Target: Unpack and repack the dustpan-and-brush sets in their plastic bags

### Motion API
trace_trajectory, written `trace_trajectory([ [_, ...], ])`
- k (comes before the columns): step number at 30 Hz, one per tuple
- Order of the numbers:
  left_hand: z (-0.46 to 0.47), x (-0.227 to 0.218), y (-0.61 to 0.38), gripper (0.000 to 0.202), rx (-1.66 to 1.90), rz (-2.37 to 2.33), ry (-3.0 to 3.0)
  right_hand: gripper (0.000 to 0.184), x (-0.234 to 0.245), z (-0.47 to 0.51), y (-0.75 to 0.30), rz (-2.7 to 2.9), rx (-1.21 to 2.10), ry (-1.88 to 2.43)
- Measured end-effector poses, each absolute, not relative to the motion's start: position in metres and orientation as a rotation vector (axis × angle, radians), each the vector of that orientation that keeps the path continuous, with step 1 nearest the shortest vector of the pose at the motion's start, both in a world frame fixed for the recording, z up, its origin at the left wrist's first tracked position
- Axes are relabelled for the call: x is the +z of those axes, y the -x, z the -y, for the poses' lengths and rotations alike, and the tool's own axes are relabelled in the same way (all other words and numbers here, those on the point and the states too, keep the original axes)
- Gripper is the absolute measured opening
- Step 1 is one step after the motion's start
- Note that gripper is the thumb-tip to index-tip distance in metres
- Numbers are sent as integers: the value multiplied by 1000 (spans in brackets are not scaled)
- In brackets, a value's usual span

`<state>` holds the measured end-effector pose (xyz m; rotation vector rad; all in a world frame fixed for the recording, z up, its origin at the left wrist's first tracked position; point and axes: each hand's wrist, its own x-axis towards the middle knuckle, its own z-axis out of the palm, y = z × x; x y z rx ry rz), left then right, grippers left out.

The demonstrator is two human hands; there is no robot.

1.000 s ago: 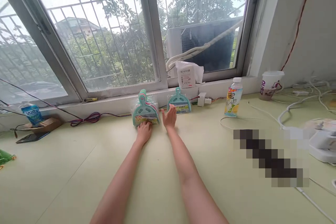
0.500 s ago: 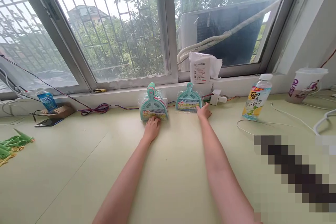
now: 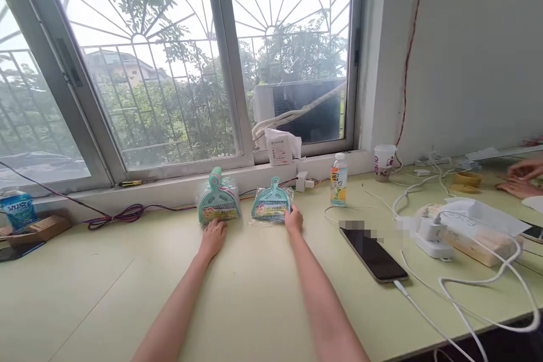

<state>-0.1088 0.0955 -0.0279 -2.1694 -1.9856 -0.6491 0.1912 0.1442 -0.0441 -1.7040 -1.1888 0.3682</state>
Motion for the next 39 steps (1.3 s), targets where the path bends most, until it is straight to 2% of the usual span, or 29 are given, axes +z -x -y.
trace_trajectory([
  [5, -62, -31, 101, 31, -971, 1939, 2375, 25, -38, -81, -198, 1151, 402, 1703],
  [7, -48, -30, 87, 36, -1366, 2094, 2356, 25, -32, -61, -197, 1170, 448, 1640],
  [10, -30, -22, 65, 53, -2084, 2349, 2260, 24, -23, -44, -186, 1313, 561, 1430],
  [14, -19, -14, 58, 52, -2533, 2396, 2408, 27, -22, -36, -160, 1601, 609, 1224],
  [18, -22, -18, 70, 48, -2714, 2425, 2220, 45, -27, -29, -142, 1828, 292, 1274],
  [19, -23, -19, 72, 48, -2741, 2414, 2185, 45, -26, -25, -139, 1855, 188, 1235],
  [22, -24, -20, 68, 48, -2875, 2375, 2110, 26, -19, -15, -134, 1914, 41, 1102],
  [24, -23, -19, 63, 47, -3028, 2333, 2062, 33, -15, -11, -131, 2020, 61, 1078],
  [27, -21, -16, 58, 41, -3292, 2254, 1912, 42, -16, -10, -125, 2139, 158, 1108],
  [33, -16, -8, 62, 23, -3608, 2067, 1514, 48, -20, -16, -125, 1770, 515, 1113],
  [36, -13, -6, 63, 21, -3628, 1951, 1659, 38, -23, -24, -127, 1601, 765, 1088],
  [39, -11, -6, 63, 27, -3577, 1906, 1812, 16, -27, -33, -128, 1319, 1042, 1073],
])
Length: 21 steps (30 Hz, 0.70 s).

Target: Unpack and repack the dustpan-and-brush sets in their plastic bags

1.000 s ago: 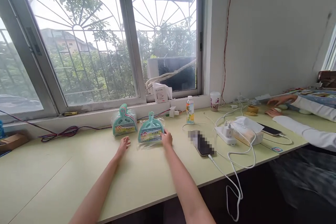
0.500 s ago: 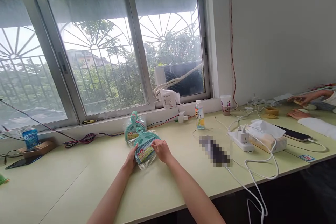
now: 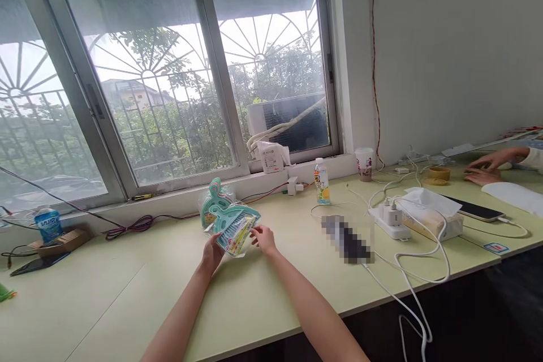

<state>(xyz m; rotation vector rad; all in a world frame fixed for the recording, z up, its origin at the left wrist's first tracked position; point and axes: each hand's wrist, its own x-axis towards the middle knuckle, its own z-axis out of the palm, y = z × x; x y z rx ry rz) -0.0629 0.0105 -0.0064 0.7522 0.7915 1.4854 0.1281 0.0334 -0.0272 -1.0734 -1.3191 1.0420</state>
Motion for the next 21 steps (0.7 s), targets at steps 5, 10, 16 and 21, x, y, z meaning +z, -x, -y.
trace_trajectory([
  [5, -4, -8, 63, 58, 1313, -763, -1021, 21, -32, -43, -139, 1060, 1183, 1042],
  [10, 0, -7, 63, 56, 1027, -785, -1181, 36, -29, -48, -154, 972, 1178, 973],
  [16, -8, -12, 72, 57, 1008, -835, -1267, 45, -28, -50, -154, 958, 1166, 910],
  [21, -12, -16, 76, 53, 1066, -808, -1255, 43, -27, -44, -154, 1021, 1088, 969],
])
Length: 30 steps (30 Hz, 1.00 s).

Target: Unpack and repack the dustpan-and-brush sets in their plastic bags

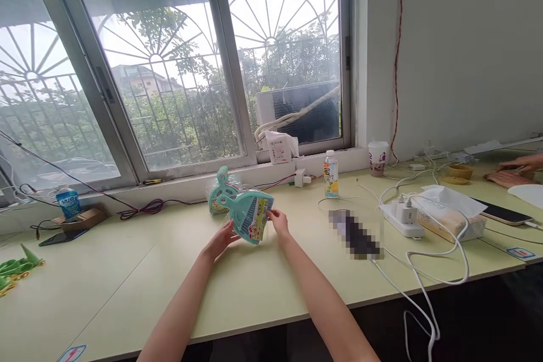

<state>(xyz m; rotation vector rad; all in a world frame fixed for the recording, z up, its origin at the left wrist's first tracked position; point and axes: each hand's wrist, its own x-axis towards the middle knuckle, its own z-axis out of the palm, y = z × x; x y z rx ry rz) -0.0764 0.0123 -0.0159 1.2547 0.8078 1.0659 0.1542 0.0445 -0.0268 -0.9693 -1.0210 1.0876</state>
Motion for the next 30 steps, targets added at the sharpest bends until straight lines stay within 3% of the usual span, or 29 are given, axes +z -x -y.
trace_trajectory([
  [10, -13, -12, 70, 64, 1178, -853, -1191, 42, -18, -43, -153, 1003, 1237, 781],
  [14, -14, -15, 69, 70, 1166, -827, -1196, 33, -22, -46, -150, 953, 1139, 871],
  [18, -16, -19, 68, 71, 1150, -849, -1211, 22, -15, -38, -147, 1087, 829, 1058],
  [21, -19, -19, 69, 71, 1172, -881, -1230, 31, -8, -27, -141, 1163, 673, 1036],
  [25, -19, -16, 73, 76, 1231, -900, -1210, 53, -4, -18, -132, 1134, 765, 889],
  [30, -20, -16, 75, 71, 1222, -902, -1232, 53, -5, -19, -133, 1060, 798, 897],
])
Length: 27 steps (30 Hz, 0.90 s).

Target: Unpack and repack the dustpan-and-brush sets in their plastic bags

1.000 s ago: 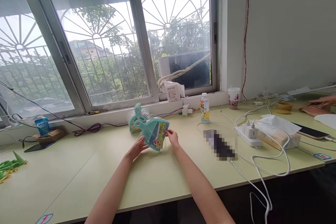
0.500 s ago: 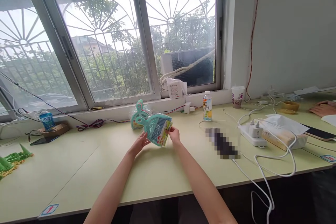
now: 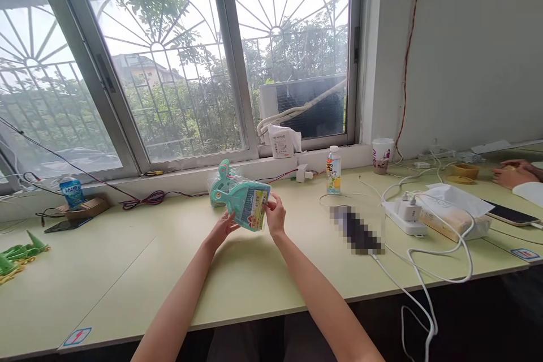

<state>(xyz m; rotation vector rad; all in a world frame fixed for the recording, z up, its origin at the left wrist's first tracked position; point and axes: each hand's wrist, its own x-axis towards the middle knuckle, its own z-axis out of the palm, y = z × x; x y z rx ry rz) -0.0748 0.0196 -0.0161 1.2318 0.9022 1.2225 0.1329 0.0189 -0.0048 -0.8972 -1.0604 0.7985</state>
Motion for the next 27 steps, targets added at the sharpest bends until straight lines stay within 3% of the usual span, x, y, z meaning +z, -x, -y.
trace_trajectory([
  [11, -20, -14, 77, 67, 1267, -911, -1175, 64, -12, -34, -149, 922, 904, 911],
  [16, -19, -13, 75, 71, 1251, -893, -1181, 51, -17, -34, -144, 1137, 869, 959],
  [21, -16, -13, 75, 64, 1215, -887, -1179, 19, -23, -33, -137, 1256, 828, 1068],
  [27, -16, -9, 78, 48, 1138, -900, -1261, 27, -25, -37, -132, 1183, 1018, 933],
])
